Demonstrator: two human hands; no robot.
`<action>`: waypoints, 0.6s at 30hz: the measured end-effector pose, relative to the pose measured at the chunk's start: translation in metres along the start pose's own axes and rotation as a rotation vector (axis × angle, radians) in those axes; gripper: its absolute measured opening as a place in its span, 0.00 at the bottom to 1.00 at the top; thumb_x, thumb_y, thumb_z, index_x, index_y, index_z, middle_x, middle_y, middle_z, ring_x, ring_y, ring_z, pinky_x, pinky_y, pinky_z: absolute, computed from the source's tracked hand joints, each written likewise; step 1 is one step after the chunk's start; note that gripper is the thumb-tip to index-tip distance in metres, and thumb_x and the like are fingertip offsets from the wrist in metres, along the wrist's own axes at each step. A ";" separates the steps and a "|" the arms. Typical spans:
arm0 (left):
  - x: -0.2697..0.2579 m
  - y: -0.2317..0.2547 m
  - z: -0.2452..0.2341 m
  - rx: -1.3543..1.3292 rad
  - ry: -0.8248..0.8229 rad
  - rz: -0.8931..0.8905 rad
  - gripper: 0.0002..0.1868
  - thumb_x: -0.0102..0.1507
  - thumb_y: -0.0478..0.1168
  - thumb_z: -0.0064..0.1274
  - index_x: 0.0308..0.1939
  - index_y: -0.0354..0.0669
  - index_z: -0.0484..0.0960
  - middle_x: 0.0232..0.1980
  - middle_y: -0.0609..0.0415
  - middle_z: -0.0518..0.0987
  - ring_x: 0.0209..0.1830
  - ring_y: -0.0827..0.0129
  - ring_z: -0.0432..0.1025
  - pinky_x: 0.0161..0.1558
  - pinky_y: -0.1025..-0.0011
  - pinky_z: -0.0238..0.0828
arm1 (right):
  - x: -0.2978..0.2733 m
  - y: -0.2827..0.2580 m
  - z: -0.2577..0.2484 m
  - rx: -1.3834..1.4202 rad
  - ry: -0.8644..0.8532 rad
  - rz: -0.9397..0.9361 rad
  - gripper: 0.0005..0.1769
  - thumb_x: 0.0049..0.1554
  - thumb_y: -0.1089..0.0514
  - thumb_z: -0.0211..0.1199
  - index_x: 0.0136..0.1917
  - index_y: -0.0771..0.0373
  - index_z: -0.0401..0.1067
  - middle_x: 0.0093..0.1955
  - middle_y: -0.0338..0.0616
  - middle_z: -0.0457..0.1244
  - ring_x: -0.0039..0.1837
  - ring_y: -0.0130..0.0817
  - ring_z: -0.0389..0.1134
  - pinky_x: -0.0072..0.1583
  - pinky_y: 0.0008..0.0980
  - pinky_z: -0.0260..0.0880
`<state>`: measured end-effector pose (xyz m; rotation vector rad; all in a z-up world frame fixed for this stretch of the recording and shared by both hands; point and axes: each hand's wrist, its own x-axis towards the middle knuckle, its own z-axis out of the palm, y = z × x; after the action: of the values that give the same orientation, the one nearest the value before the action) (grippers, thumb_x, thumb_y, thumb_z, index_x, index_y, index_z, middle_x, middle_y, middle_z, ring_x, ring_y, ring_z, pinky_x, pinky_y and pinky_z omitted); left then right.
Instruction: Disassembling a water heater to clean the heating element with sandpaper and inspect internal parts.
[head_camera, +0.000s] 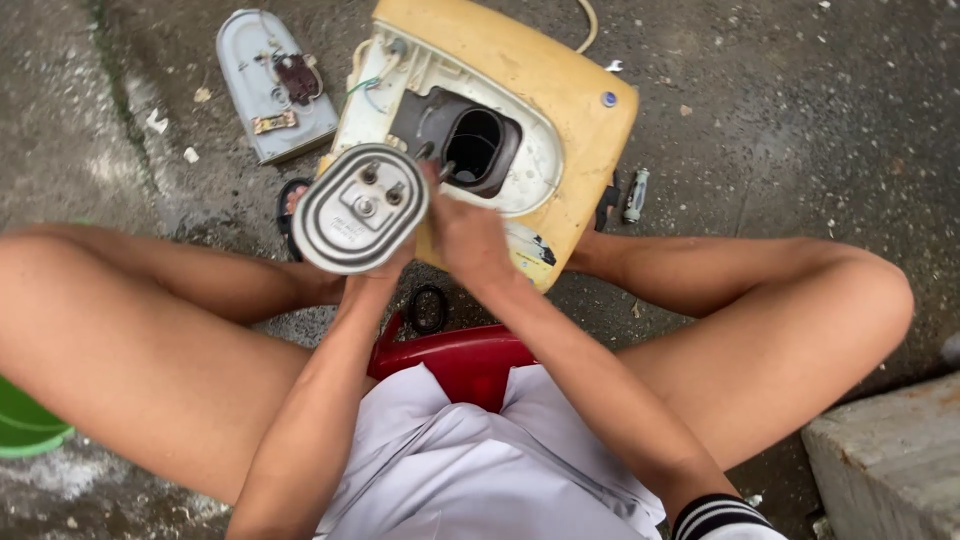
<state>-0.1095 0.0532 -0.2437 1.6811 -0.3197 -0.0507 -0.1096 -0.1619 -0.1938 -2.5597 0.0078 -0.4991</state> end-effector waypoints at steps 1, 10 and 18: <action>0.004 0.003 -0.001 -0.005 -0.016 0.010 0.50 0.53 0.38 0.72 0.69 0.39 0.51 0.58 0.45 0.76 0.58 0.57 0.73 0.64 0.62 0.66 | -0.018 0.007 0.023 -0.042 -0.128 -0.051 0.15 0.65 0.63 0.46 0.59 0.56 0.71 0.27 0.37 0.63 0.29 0.34 0.66 0.34 0.31 0.69; 0.017 -0.003 -0.011 0.082 0.031 0.098 0.44 0.54 0.38 0.70 0.64 0.38 0.56 0.55 0.44 0.77 0.56 0.54 0.74 0.59 0.60 0.68 | 0.027 0.009 -0.022 -0.109 0.053 0.084 0.21 0.65 0.62 0.48 0.69 0.53 0.70 0.25 0.42 0.60 0.28 0.45 0.67 0.34 0.44 0.69; 0.025 -0.006 -0.017 0.103 0.006 0.109 0.38 0.55 0.38 0.69 0.61 0.37 0.61 0.52 0.43 0.78 0.53 0.52 0.75 0.56 0.58 0.69 | 0.014 -0.007 0.002 0.015 0.121 0.110 0.22 0.66 0.61 0.50 0.71 0.52 0.70 0.26 0.46 0.60 0.34 0.51 0.69 0.36 0.46 0.67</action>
<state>-0.0804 0.0646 -0.2438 1.7622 -0.4141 0.0526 -0.0965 -0.1560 -0.1874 -2.4947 0.1868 -0.6080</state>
